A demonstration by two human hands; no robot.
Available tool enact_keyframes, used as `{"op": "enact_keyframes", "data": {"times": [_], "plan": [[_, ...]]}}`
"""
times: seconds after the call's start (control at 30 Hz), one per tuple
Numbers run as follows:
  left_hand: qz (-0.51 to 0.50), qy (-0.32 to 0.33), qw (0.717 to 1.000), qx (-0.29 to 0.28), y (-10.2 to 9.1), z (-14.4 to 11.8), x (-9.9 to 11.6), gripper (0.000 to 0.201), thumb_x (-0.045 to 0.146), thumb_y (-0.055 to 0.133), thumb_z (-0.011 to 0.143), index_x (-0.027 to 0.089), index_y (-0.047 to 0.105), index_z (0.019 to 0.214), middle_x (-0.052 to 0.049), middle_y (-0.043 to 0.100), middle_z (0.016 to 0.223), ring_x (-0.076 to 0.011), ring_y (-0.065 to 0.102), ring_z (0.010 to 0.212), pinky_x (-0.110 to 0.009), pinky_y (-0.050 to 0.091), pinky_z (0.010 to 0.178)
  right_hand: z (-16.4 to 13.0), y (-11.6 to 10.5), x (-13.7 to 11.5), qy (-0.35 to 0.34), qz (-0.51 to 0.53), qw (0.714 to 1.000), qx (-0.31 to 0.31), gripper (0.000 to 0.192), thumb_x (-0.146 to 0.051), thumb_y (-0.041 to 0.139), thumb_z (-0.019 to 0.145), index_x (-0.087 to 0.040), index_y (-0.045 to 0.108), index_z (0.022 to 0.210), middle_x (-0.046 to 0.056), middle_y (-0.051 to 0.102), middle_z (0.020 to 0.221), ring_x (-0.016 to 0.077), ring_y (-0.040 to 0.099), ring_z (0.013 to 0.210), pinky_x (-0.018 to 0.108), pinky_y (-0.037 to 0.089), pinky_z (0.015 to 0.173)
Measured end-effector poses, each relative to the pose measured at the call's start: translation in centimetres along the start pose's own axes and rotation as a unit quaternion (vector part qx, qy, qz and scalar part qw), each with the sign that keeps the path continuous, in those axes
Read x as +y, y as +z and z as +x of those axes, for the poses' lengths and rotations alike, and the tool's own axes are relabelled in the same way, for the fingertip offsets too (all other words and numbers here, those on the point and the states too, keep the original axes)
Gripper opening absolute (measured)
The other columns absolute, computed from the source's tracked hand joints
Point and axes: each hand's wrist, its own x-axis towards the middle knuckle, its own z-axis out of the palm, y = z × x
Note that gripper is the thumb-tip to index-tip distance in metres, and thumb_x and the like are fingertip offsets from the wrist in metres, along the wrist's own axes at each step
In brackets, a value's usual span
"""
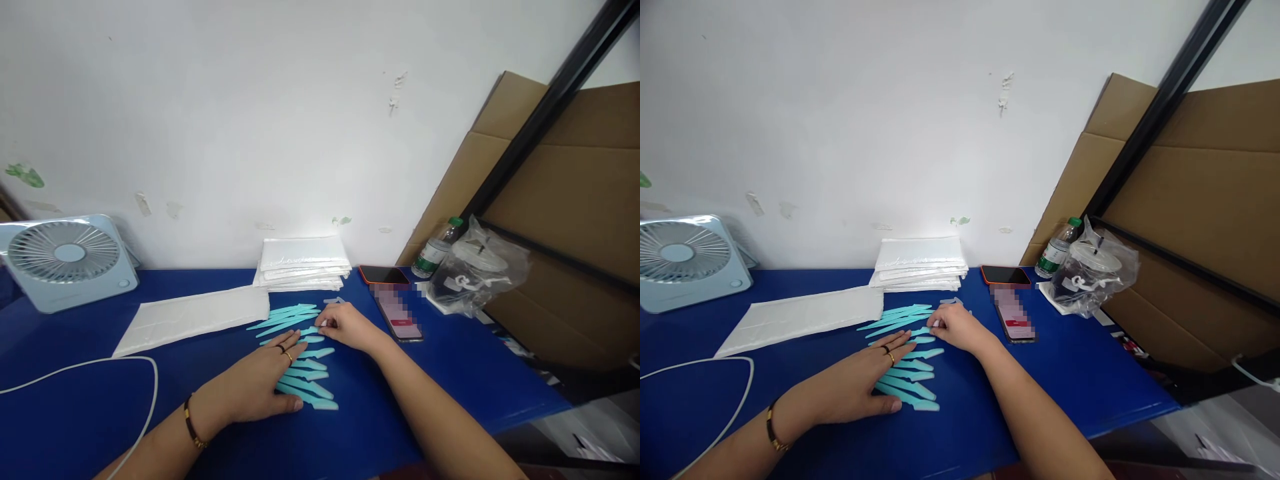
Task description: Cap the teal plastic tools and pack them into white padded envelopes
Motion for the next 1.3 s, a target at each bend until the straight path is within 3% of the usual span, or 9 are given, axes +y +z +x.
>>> {"op": "enact_keyframes", "data": {"times": [0.1,0.17,0.23,0.37,0.57,0.7,0.9,1.03,1.3], "plan": [[0.032,-0.005,0.996,0.087,-0.3,0.7,-0.9,0.06,0.052,0.046,0.082,0.027,0.035,0.136,-0.004,0.038,0.141,-0.0242,0.03,0.13,-0.037,0.03,0.105,-0.8,-2.0,0.9,0.019,0.016,0.999,0.039,0.015,-0.019,0.057,0.078,-0.019,0.068,0.089,0.004,0.064,0.085,0.0128,0.059,0.071,0.023,0.044,0.064],[0.064,-0.042,0.984,0.162,-0.7,1.4,-2.1,0.044,0.042,0.04,0.088,0.024,0.048,0.127,-0.006,0.053,0.125,-0.0235,0.041,0.12,-0.037,0.036,0.099,-1.5,-3.5,1.9,0.047,0.003,0.997,0.067,0.017,-0.016,0.053,0.079,-0.019,0.068,0.086,0.004,0.063,0.088,0.0128,0.058,0.071,0.023,0.044,0.063],[0.103,-0.083,0.97,0.202,-1.1,1.9,-3.3,0.035,0.035,0.038,0.088,0.021,0.058,0.113,-0.008,0.06,0.11,-0.0239,0.046,0.109,-0.038,0.039,0.094,-2.2,-4.6,3.0,0.073,-0.027,0.995,0.055,0.02,-0.012,0.054,0.076,-0.02,0.069,0.085,0.004,0.062,0.087,0.0127,0.057,0.069,0.023,0.043,0.061],[0.14,-0.114,0.963,0.2,-1.4,2.5,-4.9,0.026,0.032,0.042,0.086,0.022,0.062,0.098,-0.007,0.061,0.098,-0.0237,0.048,0.099,-0.037,0.04,0.086,-2.8,-4.9,4.5,0.092,-0.052,0.994,-0.011,0.031,-0.003,0.055,0.067,-0.022,0.069,0.088,0.003,0.06,0.092,0.012,0.056,0.069,0.023,0.043,0.062],[0.153,-0.124,0.96,0.197,-1.4,2.5,-4.7,0.026,0.031,0.038,0.087,0.02,0.06,0.082,-0.007,0.062,0.085,-0.023,0.051,0.09,-0.035,0.04,0.076,-2.0,-3.3,4.1,0.075,-0.064,0.995,-0.03,0.01,-0.014,0.059,0.071,-0.017,0.065,0.078,0.003,0.059,0.084,0.0132,0.055,0.07,0.023,0.041,0.062],[0.14,-0.124,0.962,0.2,-1.5,2.3,-4.7,0.026,0.031,0.037,0.087,0.02,0.059,0.08,-0.005,0.062,0.08,-0.0222,0.053,0.085,-0.034,0.04,0.073,-1.4,-2.7,3.0,0.05,-0.063,0.997,-0.012,0.009,-0.012,0.054,0.072,-0.016,0.062,0.074,0.004,0.059,0.079,0.0126,0.053,0.068,0.022,0.039,0.062],[0.037,-0.138,0.965,0.219,-1.6,1.9,-4.7,0.024,0.034,0.037,0.086,0.021,0.055,0.078,-0.003,0.061,0.078,-0.0187,0.055,0.078,-0.029,0.038,0.066,-1.5,-2.5,2.0,0.079,0.055,0.995,0.035,0.01,-0.019,0.049,0.077,-0.016,0.057,0.082,-0.002,0.055,0.066,0.0094,0.048,0.057,0.019,0.037,0.054],[-0.011,-0.156,0.958,0.242,-1.6,2.0,-5.1,0.028,0.039,0.03,0.089,0.022,0.05,0.08,0.0,0.053,0.066,-0.0166,0.051,0.065,-0.027,0.035,0.061,-1.4,-2.4,1.8,0.083,0.124,0.987,0.058,0.009,-0.02,0.053,0.076,-0.016,0.059,0.08,-0.002,0.057,0.064,0.0091,0.051,0.057,0.019,0.038,0.052],[-0.16,-0.146,0.935,0.282,-1.4,2.3,-5.6,0.032,0.047,0.03,0.087,0.021,0.048,0.08,0.003,0.047,0.067,-0.0143,0.044,0.064,-0.026,0.036,0.062,-0.8,-1.7,1.0,-0.013,0.223,0.96,0.167,0.009,-0.024,0.064,0.073,-0.018,0.07,0.076,0.008,0.066,0.089,0.0175,0.063,0.078,0.029,0.049,0.068]]}}
